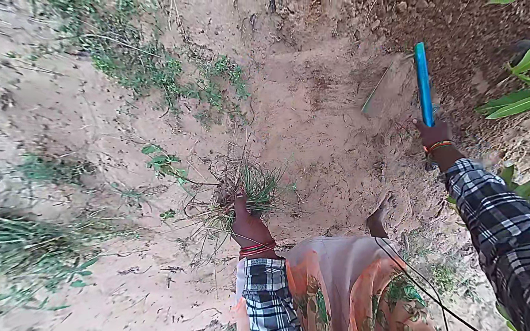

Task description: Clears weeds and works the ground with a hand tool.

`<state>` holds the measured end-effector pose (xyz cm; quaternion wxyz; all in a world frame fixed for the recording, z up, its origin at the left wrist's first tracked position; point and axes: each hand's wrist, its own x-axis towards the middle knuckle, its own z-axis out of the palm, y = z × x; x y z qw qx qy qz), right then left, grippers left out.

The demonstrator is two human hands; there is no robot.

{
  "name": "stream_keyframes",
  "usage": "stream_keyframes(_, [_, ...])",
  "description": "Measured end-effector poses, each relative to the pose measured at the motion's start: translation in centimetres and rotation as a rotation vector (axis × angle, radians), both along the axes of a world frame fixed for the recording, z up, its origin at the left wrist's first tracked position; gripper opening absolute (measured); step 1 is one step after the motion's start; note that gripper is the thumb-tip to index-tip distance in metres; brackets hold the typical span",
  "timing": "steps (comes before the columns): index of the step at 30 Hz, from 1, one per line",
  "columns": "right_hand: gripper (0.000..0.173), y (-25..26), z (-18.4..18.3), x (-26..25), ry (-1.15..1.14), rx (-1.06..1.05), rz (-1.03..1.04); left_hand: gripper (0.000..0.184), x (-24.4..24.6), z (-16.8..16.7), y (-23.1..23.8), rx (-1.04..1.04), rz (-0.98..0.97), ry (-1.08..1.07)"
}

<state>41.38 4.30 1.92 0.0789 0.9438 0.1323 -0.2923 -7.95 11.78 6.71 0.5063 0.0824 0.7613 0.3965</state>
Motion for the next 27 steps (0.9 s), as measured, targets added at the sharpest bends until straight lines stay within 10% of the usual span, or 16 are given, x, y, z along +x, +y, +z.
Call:
stream_keyframes(12, [0.050, -4.7, -9.9, -25.4, 0.931, -0.187, 0.598, 0.035, 2.8, 0.6, -1.0, -0.019, -0.044, 0.291])
stream_keyframes(19, [0.051, -7.4, -11.2, -10.4, 0.640, -0.269, 0.727, 0.034, 3.6, -0.8, -2.9, 0.002, -0.138, 0.292])
stream_keyframes(27, [0.048, -7.1, 0.1, 7.1, 0.136, -0.376, 0.588, 0.034, 3.5, -0.8, -3.0, -0.010, -0.179, 0.225])
